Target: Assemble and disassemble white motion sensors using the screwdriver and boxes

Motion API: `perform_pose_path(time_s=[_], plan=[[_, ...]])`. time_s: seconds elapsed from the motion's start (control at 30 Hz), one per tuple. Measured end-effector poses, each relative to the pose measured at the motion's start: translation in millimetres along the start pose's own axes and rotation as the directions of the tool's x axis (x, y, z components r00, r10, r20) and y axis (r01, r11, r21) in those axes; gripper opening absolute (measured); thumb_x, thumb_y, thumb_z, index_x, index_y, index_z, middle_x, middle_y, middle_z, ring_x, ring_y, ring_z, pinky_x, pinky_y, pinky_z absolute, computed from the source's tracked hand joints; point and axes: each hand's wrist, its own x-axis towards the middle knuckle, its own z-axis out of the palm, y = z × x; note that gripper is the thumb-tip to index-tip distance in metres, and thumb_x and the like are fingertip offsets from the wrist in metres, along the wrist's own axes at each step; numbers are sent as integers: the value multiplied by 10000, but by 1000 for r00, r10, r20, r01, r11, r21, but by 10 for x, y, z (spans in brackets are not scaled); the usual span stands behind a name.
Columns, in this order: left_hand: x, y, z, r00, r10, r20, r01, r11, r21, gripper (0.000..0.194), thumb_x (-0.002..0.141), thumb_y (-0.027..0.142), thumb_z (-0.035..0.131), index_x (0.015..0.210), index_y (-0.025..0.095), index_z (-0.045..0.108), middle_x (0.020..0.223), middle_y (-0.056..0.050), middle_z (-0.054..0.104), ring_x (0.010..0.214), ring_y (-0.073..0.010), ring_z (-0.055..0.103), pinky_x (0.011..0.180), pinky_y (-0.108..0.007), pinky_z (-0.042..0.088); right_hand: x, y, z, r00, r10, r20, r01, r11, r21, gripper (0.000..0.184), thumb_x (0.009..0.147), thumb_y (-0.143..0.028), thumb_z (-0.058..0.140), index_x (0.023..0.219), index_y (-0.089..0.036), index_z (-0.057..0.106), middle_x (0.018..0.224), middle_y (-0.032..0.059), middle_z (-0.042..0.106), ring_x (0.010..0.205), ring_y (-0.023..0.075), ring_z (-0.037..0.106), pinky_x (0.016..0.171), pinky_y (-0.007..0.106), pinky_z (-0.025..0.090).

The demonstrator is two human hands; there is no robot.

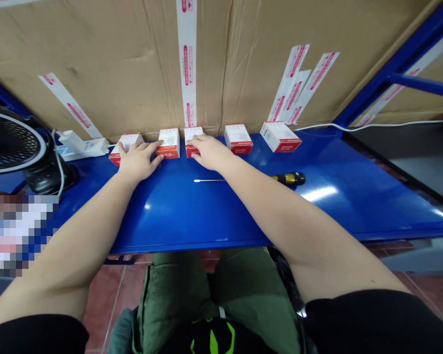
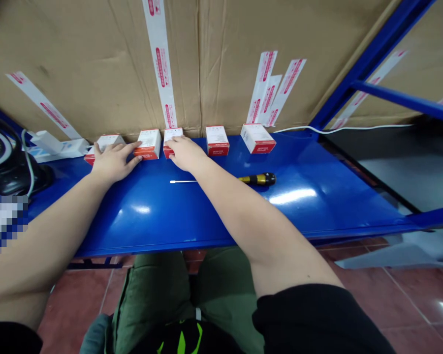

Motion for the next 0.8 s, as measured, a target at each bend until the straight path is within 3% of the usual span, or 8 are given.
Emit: perform_pose_path(time_s=[0.1,0.23,0.5,0.8], plan=[[14,4,-21,999,-14,39,14,1000,9,646,1128,530,421,1745,352,493,1686,-160,639,1634,-462,504,1354,-848,200,-21,-31,2,997,75,-19,-75,997,-4,420,1062,-141,585,1441,-140,767,1515,214,737,1369,369,727,1196,520,580],[36,-8,-20,999,-4,45,4,1000,14,655,1123,527,418,1751,350,481,1673,-173,646,1613,-467,521,1324,-835,259,-79,9,27,992,113,-54,-114,993,-7,362,1031,-129,586,1314,-159,810,1351,221,784,1195,375,763,1074,541,612],[23,-83,-1,999,32,17,-32,999,14,666,1116,528,422,1758,360,475,1713,-158,598,1627,-446,484,1317,-748,328,10,252,62,987,134,-85,-135,991,0,428,1029,-92,527,1350,-194,790,1319,173,780,1167,329,741,1075,501,597],[13,-116,-24,999,38,22,-38,999,3,661,1104,503,442,1746,357,504,1719,-131,598,1624,-442,480,1335,-689,328,-29,188,38,989,137,-50,-138,990,-5,476,1023,-30,482,1371,-183,769,1363,186,767,1205,327,729,1088,479,582]])
